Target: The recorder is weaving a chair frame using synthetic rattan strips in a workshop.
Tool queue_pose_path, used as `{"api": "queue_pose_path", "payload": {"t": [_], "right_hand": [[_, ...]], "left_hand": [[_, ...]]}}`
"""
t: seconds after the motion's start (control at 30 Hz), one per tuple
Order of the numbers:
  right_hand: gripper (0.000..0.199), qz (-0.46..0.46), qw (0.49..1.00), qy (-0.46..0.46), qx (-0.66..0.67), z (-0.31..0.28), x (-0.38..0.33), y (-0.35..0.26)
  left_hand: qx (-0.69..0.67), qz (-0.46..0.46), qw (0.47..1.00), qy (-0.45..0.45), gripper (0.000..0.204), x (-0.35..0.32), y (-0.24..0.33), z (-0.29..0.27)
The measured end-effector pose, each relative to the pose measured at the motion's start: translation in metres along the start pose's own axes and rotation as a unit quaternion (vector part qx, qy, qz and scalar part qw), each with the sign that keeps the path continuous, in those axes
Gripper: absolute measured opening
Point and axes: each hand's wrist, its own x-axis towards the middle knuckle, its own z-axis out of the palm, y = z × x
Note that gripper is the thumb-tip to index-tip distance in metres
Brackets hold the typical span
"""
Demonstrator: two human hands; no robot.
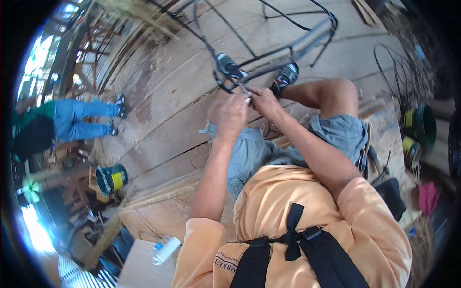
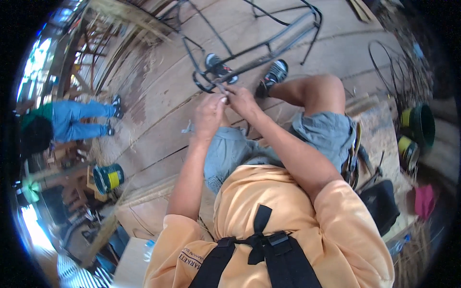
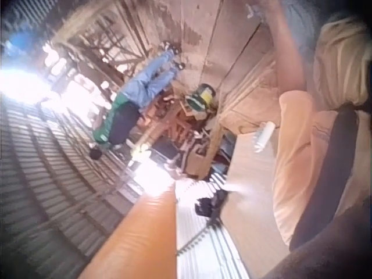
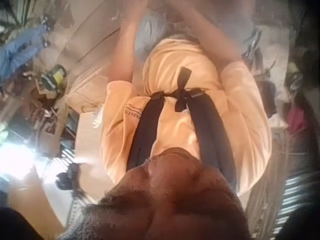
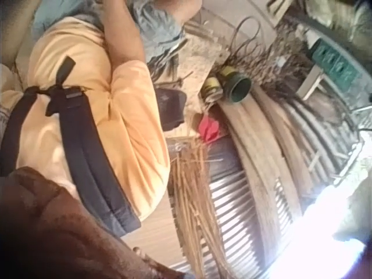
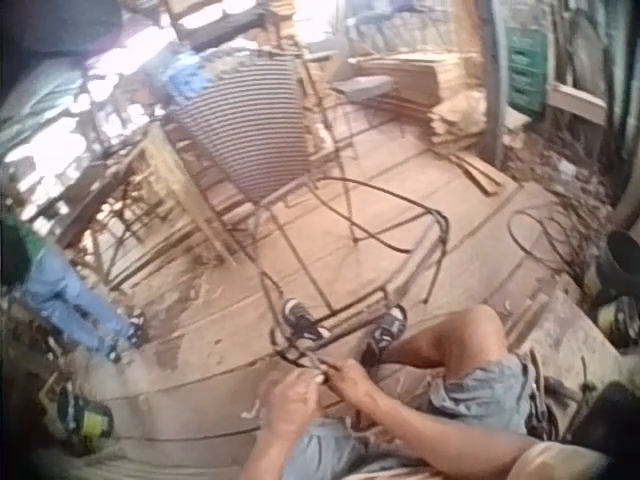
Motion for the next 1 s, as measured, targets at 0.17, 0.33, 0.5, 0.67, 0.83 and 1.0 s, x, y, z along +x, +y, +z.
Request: {"api": "queue_pose_path", "payload": {"t": [0.17,0.33,0.5,0.67,0.83,1.0], "right_hand": [[0.022,-0.040,0.997,-0.010,-0.071,0.000,0.004,0.009],[0.023,-0.085,0.982,0.021,-0.170,0.006,-0.006,0.001],[0.022,-0.113,0.981,0.013,-0.155,0.003,-0.004,0.010],[0.021,-0.011,1.000,-0.016,-0.012,0.004,-0.004,0.012],[0.017,-0.015,1.000,-0.018,-0.018,0.000,-0.006,0.011],[0.019,-0.080,0.994,0.012,-0.072,0.005,-0.009,0.008]], "left_hand": [[-0.032,-0.023,0.999,0.037,0.010,-0.002,0.008,-0.005],[-0.029,-0.023,0.997,0.062,0.014,-0.009,0.004,-0.010],[-0.057,-0.042,0.994,0.088,0.012,-0.013,0.009,-0.010],[-0.094,-0.071,0.988,0.099,0.011,-0.016,0.008,-0.009],[-0.115,-0.055,0.985,0.116,0.009,-0.010,0.010,-0.012],[-0.130,-0.051,0.987,0.077,0.010,-0.002,0.011,-0.017]]}}
